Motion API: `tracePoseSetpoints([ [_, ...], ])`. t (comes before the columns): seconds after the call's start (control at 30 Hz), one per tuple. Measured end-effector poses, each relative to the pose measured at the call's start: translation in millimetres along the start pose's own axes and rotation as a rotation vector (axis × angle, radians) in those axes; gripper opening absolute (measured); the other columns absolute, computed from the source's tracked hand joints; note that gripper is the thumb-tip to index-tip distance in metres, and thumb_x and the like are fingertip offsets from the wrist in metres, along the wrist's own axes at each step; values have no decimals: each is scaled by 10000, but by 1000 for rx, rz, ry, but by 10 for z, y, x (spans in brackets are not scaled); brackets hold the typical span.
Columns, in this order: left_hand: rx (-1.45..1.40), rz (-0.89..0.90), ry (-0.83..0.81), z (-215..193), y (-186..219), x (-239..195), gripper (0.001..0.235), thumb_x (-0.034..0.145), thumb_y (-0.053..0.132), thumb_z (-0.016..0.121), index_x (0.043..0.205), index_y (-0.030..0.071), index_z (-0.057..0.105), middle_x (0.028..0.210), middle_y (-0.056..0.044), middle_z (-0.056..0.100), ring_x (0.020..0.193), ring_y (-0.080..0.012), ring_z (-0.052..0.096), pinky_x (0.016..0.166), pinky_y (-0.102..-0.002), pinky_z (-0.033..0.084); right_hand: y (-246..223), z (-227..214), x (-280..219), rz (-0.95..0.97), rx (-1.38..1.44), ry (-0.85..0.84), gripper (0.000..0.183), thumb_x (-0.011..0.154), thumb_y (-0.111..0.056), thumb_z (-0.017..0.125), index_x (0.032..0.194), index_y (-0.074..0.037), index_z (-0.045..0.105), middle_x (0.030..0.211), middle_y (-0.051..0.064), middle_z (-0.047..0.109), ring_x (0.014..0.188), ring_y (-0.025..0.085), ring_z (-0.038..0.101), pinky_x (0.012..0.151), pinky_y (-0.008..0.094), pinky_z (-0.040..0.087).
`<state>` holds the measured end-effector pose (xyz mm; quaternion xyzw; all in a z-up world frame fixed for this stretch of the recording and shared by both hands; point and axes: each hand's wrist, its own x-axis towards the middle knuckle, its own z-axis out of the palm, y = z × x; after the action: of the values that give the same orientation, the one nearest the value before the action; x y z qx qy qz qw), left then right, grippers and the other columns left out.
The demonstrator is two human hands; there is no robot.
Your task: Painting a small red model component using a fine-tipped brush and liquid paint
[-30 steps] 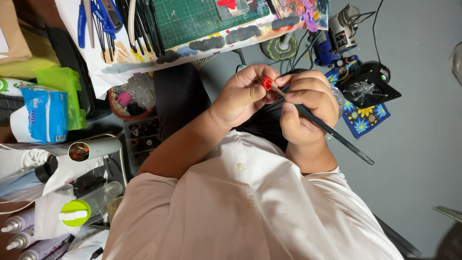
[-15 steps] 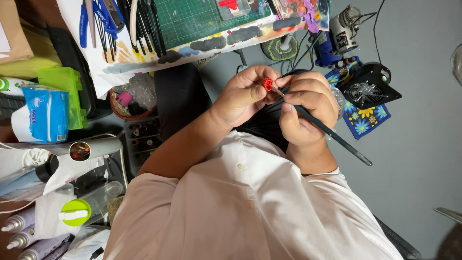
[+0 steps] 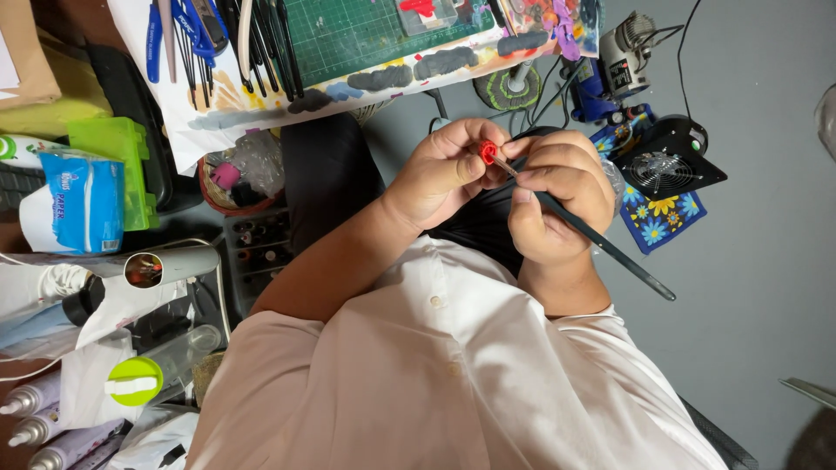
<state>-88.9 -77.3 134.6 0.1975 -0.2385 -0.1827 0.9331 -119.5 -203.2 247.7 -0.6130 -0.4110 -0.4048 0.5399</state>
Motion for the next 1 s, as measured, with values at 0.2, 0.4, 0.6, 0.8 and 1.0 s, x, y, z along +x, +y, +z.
tracePoseSetpoints([
  [0.2,0,16,-3,-27,-15,1,315,975,111,735,1236,16,588,1144,-151,674,960,-196,712,809,-286,538,29,-6,-14,-7,6,2,198,919,9,698,788,136,621,663,262,552,603,391,560,588,609,620],
  [0.4,-22,21,-6,6,-14,-3,321,970,121,750,1236,24,598,1143,-128,670,932,-161,663,785,-277,496,17,10,-11,-2,-3,-2,210,917,2,713,772,128,628,656,256,557,599,385,561,594,607,620],
  [0.6,-22,14,-6,-15,-19,-7,328,973,108,741,1250,11,593,1164,-151,675,951,-178,657,789,-287,482,16,7,-8,1,5,8,199,916,11,706,781,132,623,667,259,551,603,379,553,594,605,623],
  [0.8,-20,5,3,-79,-49,-25,320,975,97,732,1244,0,588,1180,-159,673,1041,-219,700,793,-286,497,23,2,-14,10,3,3,227,932,-25,710,784,126,627,669,254,562,614,399,584,595,605,623],
  [1.0,-28,-15,7,-97,-51,-23,323,972,104,736,1239,5,584,1167,-148,671,1010,-206,701,801,-285,529,0,1,-6,28,6,-1,223,934,-24,709,781,120,631,666,246,562,609,388,576,600,608,622],
])
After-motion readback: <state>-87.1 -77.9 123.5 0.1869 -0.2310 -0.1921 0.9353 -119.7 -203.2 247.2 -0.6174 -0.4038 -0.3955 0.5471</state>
